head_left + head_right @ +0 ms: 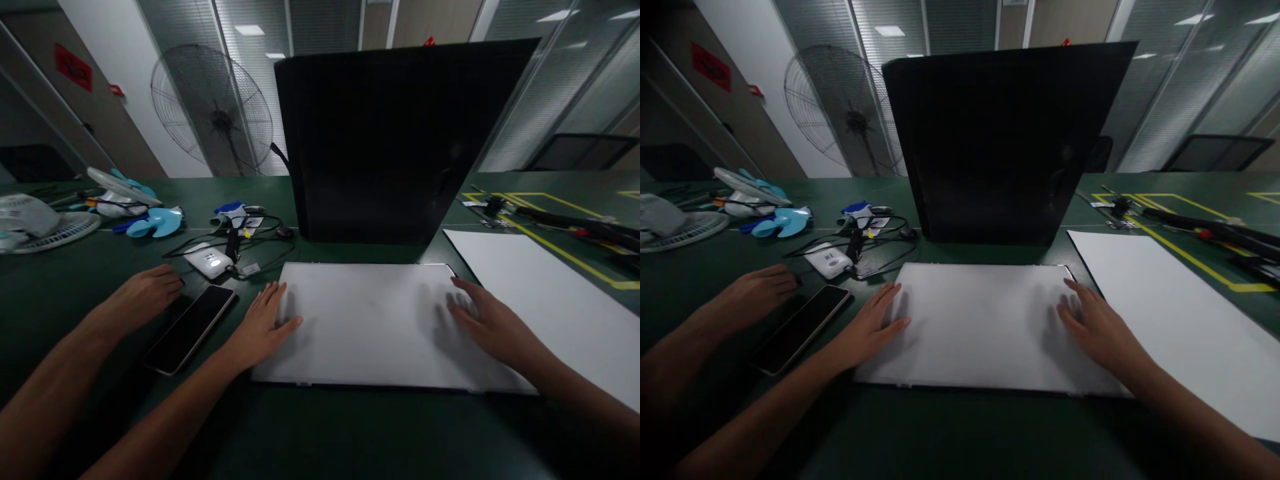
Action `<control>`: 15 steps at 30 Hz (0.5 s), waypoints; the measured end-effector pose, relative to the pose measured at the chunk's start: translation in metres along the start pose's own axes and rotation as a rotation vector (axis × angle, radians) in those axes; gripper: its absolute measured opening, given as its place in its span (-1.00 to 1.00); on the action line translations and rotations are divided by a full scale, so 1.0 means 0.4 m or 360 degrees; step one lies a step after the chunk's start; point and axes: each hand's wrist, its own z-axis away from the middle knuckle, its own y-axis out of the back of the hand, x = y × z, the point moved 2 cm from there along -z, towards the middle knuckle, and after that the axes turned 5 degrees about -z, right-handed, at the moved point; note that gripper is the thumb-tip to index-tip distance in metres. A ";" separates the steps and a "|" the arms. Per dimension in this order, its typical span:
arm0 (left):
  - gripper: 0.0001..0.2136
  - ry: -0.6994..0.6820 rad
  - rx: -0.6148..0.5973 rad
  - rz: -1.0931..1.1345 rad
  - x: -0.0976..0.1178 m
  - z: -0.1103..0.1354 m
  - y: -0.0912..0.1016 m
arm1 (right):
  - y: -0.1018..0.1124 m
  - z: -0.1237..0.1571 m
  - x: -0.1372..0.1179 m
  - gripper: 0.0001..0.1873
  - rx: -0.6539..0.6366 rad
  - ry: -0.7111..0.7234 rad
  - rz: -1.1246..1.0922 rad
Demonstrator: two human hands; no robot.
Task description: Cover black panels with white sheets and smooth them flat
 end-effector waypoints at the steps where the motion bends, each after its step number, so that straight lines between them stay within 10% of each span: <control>1: -0.17 0.0009 0.0013 0.0028 -0.002 -0.001 -0.003 | 0.002 -0.007 0.000 -0.15 0.0036 -0.0036 0.0016; 15: -0.28 0.0232 0.0157 0.0146 -0.018 -0.011 -0.022 | -0.004 -0.080 0.075 -0.22 -0.0068 0.0173 0.0171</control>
